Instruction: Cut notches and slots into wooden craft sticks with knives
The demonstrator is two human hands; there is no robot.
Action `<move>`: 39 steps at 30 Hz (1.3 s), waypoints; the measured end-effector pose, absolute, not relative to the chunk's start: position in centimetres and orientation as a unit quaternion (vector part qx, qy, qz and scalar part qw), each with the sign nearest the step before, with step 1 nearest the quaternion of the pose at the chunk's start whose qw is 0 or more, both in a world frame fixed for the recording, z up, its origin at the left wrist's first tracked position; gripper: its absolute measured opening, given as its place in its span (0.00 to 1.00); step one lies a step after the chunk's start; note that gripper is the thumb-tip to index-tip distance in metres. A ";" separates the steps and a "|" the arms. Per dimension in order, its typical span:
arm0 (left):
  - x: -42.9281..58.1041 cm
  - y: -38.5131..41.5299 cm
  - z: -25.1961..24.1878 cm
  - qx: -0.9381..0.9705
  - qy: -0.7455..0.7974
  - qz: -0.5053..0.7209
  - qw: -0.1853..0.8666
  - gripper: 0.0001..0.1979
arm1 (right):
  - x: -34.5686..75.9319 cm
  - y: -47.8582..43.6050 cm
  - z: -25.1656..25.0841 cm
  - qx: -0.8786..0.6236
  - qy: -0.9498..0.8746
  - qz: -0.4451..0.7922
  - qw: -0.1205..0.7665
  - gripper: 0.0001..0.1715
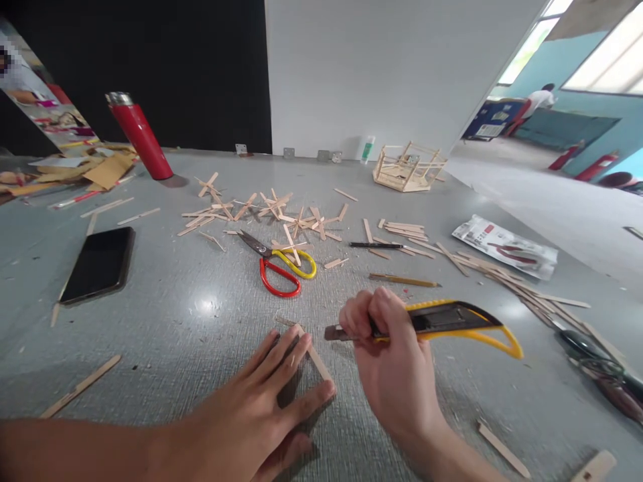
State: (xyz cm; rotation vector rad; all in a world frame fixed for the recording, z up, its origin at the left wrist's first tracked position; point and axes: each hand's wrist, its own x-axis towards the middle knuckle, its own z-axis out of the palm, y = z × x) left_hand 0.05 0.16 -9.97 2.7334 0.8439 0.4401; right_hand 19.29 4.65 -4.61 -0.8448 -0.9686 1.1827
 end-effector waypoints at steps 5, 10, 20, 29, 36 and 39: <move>-0.1 -0.1 -10.2 0.933 0.293 0.167 0.124 0.27 | 18.4 3.7 -5.5 -0.367 -0.469 0.521 0.611 0.26; -0.1 0.0 -9.7 0.932 0.294 0.162 0.133 0.25 | 18.3 3.4 -6.2 -0.368 -0.477 0.528 0.599 0.26; 0.1 0.1 -9.8 0.930 0.297 0.173 0.132 0.25 | 18.3 3.4 -6.3 -0.391 -0.475 0.523 0.589 0.26; 0.0 0.0 -9.7 0.930 0.298 0.175 0.126 0.26 | 18.2 3.5 -6.3 -0.403 -0.496 0.498 0.586 0.26; 0.1 0.0 -9.7 0.932 0.298 0.170 0.121 0.25 | 18.3 3.6 -6.4 -0.401 -0.508 0.493 0.581 0.26; 0.1 0.1 -9.7 0.931 0.299 0.168 0.123 0.25 | 18.3 3.3 -6.4 -0.399 -0.493 0.507 0.584 0.26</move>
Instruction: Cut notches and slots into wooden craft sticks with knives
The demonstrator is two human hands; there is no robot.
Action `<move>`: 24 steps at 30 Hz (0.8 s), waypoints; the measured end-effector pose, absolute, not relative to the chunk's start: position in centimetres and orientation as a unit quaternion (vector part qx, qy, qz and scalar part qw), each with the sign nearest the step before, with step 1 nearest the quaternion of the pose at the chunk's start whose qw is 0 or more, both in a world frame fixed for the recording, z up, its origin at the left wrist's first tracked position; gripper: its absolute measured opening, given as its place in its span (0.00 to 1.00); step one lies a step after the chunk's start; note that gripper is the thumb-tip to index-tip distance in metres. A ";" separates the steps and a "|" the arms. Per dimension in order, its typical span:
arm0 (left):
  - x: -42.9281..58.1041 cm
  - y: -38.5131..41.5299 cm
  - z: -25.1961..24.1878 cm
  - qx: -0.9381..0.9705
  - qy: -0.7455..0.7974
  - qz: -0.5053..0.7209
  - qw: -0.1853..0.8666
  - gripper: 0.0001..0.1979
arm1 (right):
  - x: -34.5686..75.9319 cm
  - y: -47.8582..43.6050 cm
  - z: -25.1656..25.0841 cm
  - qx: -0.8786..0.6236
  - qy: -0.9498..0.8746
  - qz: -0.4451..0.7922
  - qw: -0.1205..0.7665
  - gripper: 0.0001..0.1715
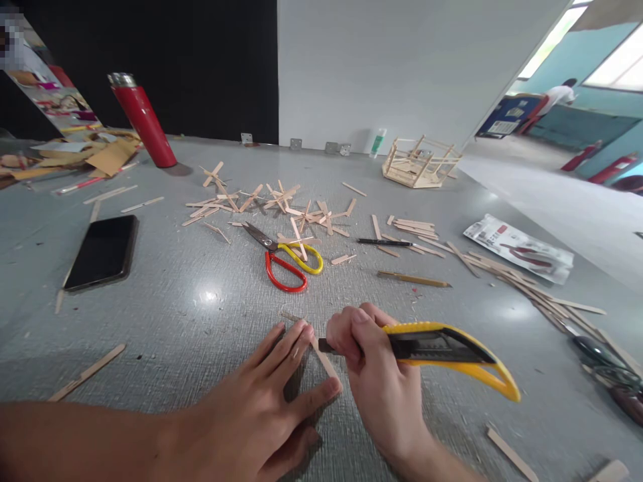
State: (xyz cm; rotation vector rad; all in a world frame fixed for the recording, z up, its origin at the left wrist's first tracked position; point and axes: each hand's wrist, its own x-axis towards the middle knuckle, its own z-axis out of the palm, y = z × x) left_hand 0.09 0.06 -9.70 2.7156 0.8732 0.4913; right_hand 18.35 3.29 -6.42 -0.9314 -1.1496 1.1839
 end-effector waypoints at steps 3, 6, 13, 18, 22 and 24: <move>0.0 0.1 -9.7 0.932 0.298 0.167 0.124 0.25 | 18.3 2.9 -6.5 -0.406 -0.485 0.509 0.583 0.26; 0.1 0.1 -9.8 0.933 0.294 0.168 0.125 0.26 | 18.1 2.6 -6.7 -0.407 -0.479 0.505 0.592 0.26; 0.1 0.0 -9.5 0.931 0.293 0.175 0.130 0.25 | 17.5 3.0 -6.4 -0.410 -0.432 0.507 0.624 0.26; 0.1 0.0 -9.4 0.931 0.290 0.179 0.130 0.24 | 16.9 3.6 -5.8 -0.427 -0.327 0.516 0.666 0.26; 0.2 0.2 -9.2 0.930 0.291 0.180 0.133 0.24 | 16.9 3.7 -6.1 -0.413 -0.325 0.527 0.668 0.27; 0.2 0.2 -9.2 0.930 0.289 0.186 0.132 0.23 | 17.1 3.5 -6.5 -0.395 -0.359 0.543 0.649 0.28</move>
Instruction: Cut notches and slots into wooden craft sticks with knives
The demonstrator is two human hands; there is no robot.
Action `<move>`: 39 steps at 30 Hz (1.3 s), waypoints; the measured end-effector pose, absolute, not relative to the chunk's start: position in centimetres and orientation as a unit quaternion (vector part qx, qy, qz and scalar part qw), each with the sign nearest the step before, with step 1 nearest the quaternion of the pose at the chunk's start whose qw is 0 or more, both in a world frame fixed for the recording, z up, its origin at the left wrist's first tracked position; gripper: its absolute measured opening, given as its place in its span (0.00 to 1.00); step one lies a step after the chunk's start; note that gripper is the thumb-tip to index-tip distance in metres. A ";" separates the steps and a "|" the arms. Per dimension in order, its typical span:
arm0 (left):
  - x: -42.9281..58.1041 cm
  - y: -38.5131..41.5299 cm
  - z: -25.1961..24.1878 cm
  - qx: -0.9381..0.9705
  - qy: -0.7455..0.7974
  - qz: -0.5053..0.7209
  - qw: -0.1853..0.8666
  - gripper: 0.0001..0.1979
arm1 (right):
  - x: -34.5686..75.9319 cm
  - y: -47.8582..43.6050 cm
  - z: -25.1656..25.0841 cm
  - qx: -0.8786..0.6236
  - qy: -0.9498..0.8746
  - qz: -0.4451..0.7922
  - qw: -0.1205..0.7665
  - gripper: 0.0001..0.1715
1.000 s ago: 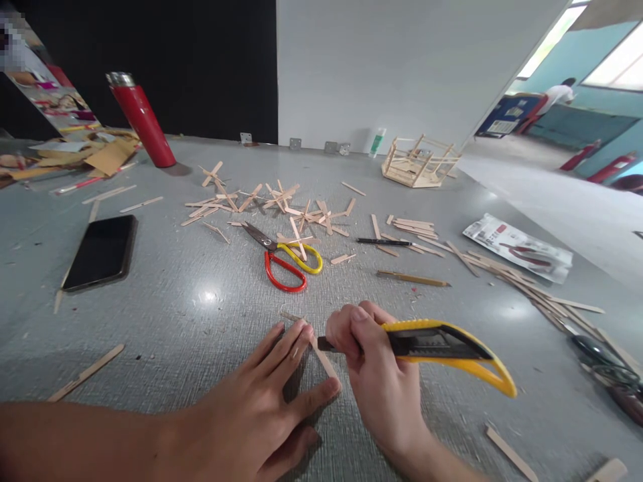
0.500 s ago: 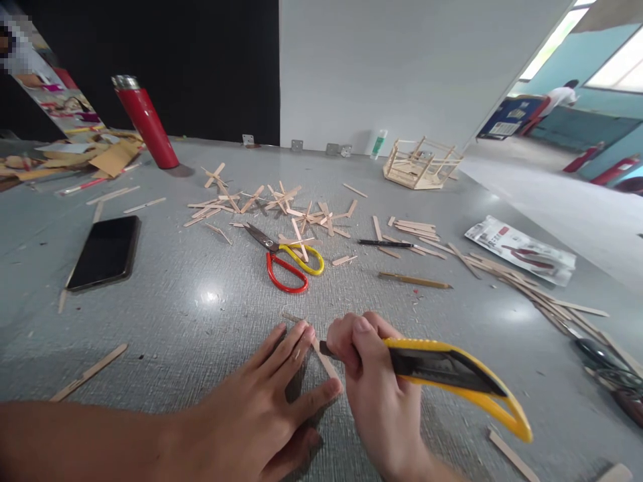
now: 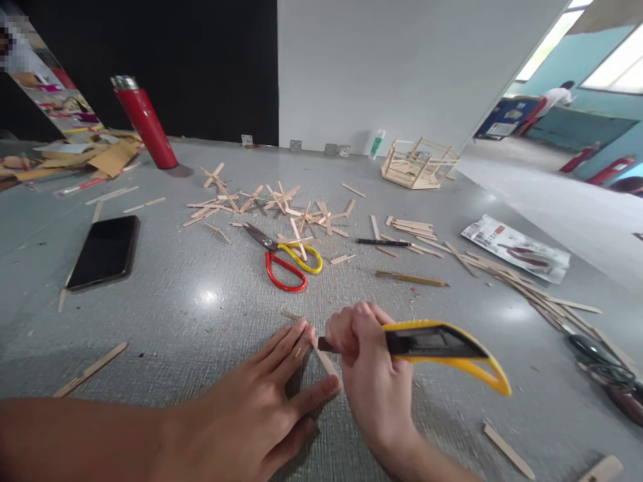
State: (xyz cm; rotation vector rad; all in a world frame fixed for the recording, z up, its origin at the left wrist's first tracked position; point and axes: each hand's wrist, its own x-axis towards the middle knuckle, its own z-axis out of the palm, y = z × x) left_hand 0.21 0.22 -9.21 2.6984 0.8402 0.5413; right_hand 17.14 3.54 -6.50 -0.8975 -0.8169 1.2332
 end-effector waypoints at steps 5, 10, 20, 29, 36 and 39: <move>0.0 0.1 -9.3 0.932 0.285 0.185 0.125 0.23 | 17.9 3.8 -7.1 -0.347 -0.440 0.578 0.594 0.30; 0.0 0.3 -9.4 0.931 0.292 0.185 0.117 0.23 | 18.0 5.0 -7.2 -0.352 -0.431 0.570 0.605 0.30; 0.2 0.3 -9.2 0.936 0.284 0.179 0.110 0.23 | 17.8 3.6 -7.4 -0.355 -0.435 0.576 0.594 0.30; 0.0 0.2 -9.1 0.934 0.287 0.192 0.092 0.22 | 17.8 3.7 -7.2 -0.351 -0.413 0.580 0.609 0.29; 0.2 1.3 -7.4 0.884 0.351 0.308 0.021 0.15 | 18.6 4.6 -5.6 -0.344 -0.228 0.654 0.634 0.13; -0.1 2.5 -6.3 0.839 0.401 0.348 0.114 0.21 | 19.6 4.8 -5.3 -0.380 -0.198 0.654 0.624 0.14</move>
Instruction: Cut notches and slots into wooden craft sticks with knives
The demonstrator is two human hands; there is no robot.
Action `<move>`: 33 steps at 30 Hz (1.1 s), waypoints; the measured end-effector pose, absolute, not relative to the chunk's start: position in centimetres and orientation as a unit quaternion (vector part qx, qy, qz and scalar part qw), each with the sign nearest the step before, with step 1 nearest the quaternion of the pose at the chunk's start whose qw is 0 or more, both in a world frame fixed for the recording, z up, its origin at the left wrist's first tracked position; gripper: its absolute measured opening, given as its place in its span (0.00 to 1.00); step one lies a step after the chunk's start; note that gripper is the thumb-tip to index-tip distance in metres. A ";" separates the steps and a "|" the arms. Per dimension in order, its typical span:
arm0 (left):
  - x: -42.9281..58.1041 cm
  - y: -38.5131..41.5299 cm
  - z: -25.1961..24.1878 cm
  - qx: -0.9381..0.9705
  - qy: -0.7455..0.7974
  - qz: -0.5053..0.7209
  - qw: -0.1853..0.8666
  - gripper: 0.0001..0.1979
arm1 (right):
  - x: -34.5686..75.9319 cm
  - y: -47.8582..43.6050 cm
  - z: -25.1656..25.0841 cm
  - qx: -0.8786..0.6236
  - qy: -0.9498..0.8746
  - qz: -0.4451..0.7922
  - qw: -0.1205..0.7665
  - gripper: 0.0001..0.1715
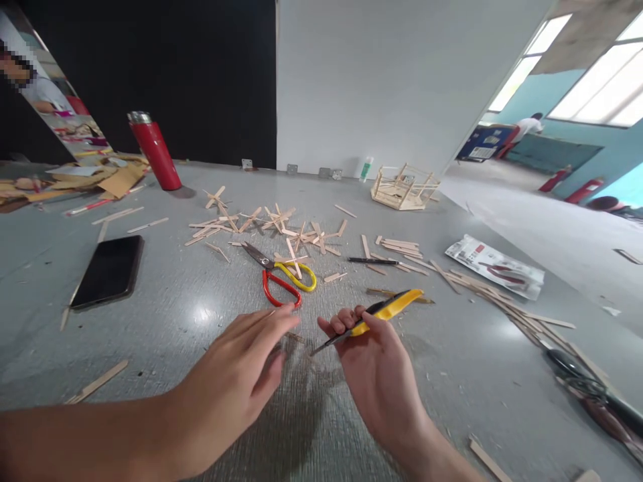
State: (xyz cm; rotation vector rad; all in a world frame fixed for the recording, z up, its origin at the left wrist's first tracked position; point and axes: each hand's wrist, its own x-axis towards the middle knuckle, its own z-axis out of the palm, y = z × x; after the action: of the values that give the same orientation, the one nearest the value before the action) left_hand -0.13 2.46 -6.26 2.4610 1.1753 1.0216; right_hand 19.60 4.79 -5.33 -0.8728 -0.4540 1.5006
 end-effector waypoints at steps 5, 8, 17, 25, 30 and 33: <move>-0.2 3.5 -4.9 0.707 0.429 0.320 0.463 0.29 | 20.1 3.9 -5.5 -0.419 -0.229 0.641 0.602 0.21; 0.2 3.5 -4.2 0.574 0.377 0.295 0.664 0.20 | 19.6 3.1 -5.4 -0.426 -0.226 0.640 0.599 0.23; 0.4 3.1 -3.5 0.479 0.322 0.345 0.740 0.19 | 19.3 2.5 -4.5 -0.424 -0.189 0.659 0.591 0.22; 0.0 1.7 -1.1 0.469 0.303 0.442 0.702 0.18 | 20.0 1.8 -4.1 -0.422 -0.206 0.701 0.537 0.26; 0.0 0.7 -0.3 0.473 0.320 0.462 0.679 0.13 | 20.1 1.3 -5.1 -0.382 -0.211 0.738 0.515 0.26; 0.1 0.4 0.1 0.456 0.349 0.462 0.676 0.16 | 20.1 1.2 -5.7 -0.365 -0.213 0.746 0.515 0.24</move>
State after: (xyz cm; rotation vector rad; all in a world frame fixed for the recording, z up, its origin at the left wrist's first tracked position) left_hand 0.07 0.41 0.11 1.0254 0.7843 1.0390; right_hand 20.07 1.23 -5.67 -0.8769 -0.5111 1.7932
